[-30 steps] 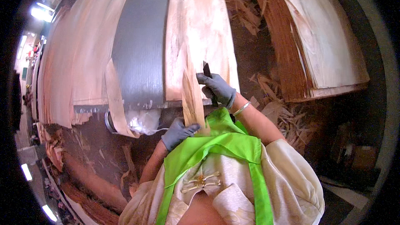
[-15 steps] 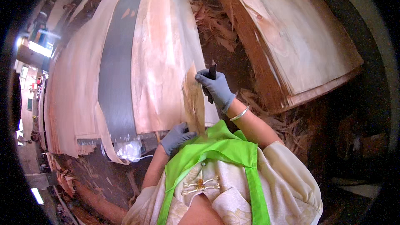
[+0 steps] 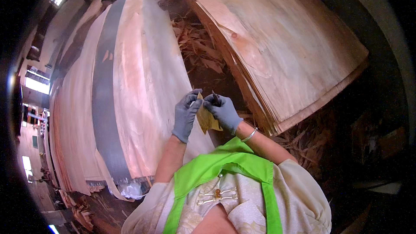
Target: The person processes wood veneer sheets by peeling, stacking, and trimming them on a large workspace, using a handheld blade to cut sections of the veneer.
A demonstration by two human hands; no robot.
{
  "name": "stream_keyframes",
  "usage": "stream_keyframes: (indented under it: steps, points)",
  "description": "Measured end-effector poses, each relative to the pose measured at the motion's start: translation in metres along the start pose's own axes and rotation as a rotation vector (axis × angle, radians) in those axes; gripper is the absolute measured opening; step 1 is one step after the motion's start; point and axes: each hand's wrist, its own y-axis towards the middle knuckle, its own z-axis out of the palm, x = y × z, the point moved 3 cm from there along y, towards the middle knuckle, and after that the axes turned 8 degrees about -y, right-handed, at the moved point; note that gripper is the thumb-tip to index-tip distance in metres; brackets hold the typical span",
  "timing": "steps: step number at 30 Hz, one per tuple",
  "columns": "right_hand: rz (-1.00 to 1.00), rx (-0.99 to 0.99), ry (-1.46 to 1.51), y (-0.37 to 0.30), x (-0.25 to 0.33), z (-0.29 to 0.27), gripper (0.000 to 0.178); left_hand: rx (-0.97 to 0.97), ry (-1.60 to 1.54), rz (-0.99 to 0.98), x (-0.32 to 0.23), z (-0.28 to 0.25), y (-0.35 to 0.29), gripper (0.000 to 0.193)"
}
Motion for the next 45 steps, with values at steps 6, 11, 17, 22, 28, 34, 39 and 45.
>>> stream_keyframes:
  steps: [6, 11, 17, 22, 28, 34, 39, 45]
  points:
    - [-0.03, -0.009, 0.043, 0.061, 0.01, -0.014, 0.013, -0.094, -0.152, -0.155, 0.017, 0.001, 0.059, 0.009]
    - [0.013, 0.058, 0.026, 0.151, 0.021, -0.007, 0.016, -0.084, -0.199, -0.033, 0.024, -0.03, 0.147, 0.016]
    - [-0.037, 0.093, -0.048, 0.278, 0.036, 0.018, 0.016, -0.188, -0.029, -0.007, 0.017, -0.09, 0.242, 0.013]
    - [0.133, 0.123, 0.343, 0.368, 0.038, 0.047, 0.009, -0.411, -0.285, -0.131, 0.023, -0.147, 0.3, 0.008]
    - [0.26, 0.136, 0.311, 0.487, 0.016, 0.043, 0.01, -0.591, -0.481, -0.075, 0.017, -0.226, 0.365, 0.013]
    - [0.275, -0.042, 0.319, 0.656, -0.029, 0.009, 0.01, -0.747, -0.535, 0.06, 0.012, -0.297, 0.452, 0.014]
    - [-0.352, -0.092, -0.591, 0.764, 0.023, 0.019, 0.032, -0.765, -0.253, -0.012, -0.005, -0.318, 0.539, 0.019]
    - [-0.322, 0.6, -0.189, 0.78, 0.129, 0.16, 0.029, -0.731, -0.054, -0.047, 0.004, -0.327, 0.628, 0.02]
